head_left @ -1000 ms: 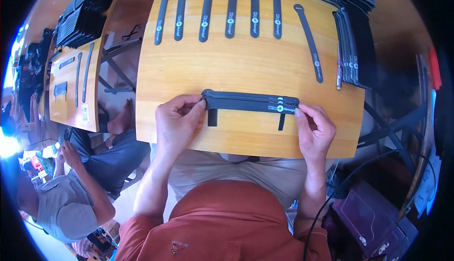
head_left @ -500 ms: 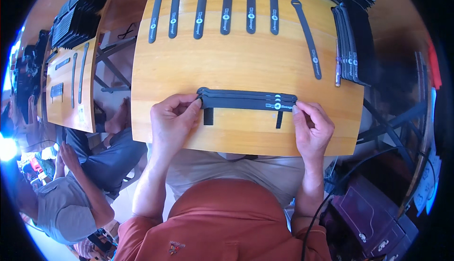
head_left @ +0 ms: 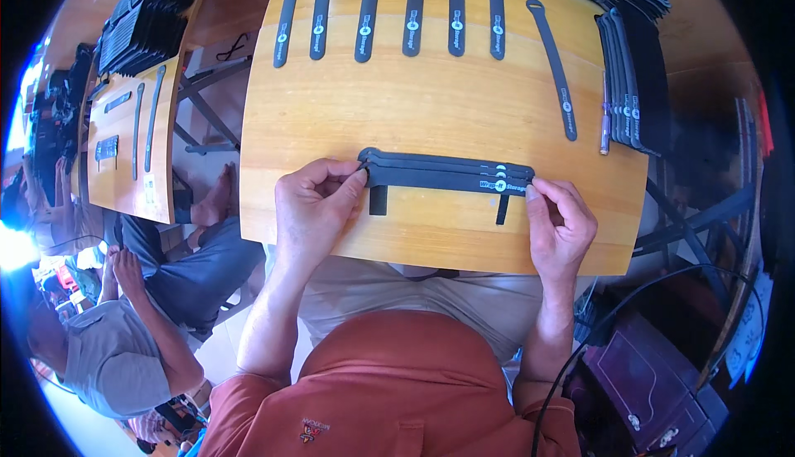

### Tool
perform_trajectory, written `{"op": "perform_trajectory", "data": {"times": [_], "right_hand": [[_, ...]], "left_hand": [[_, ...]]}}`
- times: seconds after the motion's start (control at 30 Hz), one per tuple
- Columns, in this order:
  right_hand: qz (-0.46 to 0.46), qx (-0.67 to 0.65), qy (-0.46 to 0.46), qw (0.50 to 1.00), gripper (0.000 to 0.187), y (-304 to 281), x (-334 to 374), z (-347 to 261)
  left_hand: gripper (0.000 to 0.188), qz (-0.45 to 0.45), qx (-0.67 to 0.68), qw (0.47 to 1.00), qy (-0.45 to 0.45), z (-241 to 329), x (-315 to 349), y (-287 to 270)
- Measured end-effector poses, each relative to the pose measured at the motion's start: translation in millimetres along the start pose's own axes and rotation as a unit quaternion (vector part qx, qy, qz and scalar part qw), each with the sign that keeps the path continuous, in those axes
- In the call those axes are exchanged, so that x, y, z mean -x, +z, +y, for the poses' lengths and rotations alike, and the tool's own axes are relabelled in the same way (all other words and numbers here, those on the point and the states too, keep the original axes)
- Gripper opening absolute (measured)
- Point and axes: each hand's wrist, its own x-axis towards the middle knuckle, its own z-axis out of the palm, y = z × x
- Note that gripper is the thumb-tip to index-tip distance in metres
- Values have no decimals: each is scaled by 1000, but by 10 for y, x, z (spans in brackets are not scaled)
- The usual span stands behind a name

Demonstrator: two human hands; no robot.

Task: Picking up individual black and grey straps and organizing them into neat stacks on a table.

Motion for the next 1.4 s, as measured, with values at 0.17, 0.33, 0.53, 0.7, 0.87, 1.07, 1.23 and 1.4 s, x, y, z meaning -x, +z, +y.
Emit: {"op": "perform_trajectory", "data": {"times": [0.17, 0.33, 0.53, 0.7, 0.87, 1.07, 1.23, 1.4], "right_hand": [[0, 4, -4, 1000, 9, -6, -10, -10], [3, 2, -2, 1000, 9, -2, -15, -25], [6, -7, 0, 1000, 8, 2, -14, -31], [9, 7, -14, 1000, 8, 10, -15, -32], [5, 19, -8, 1000, 9, 11, -24, -56], [6, 12, -1, 1000, 10, 12, -18, -54], [4, 20, 0, 1000, 10, 16, -10, -53], [3, 11, 1, 1000, 10, 25, -10, -50]], "left_hand": [[10, -2, 1, 1000, 8, -55, -12, -2], [10, 5, 6, 1000, 5, -68, -6, 12], [10, 9, 20, 1000, -3, -56, 4, 25], [11, 7, 11, 1000, -2, -86, -1, 17], [12, 8, 11, 1000, 19, -95, -2, 19], [11, 4, 16, 1000, 22, -90, -7, 14], [11, 11, 12, 1000, 16, -82, -6, 22], [10, 12, 8, 1000, 17, -85, -11, 15]]}}
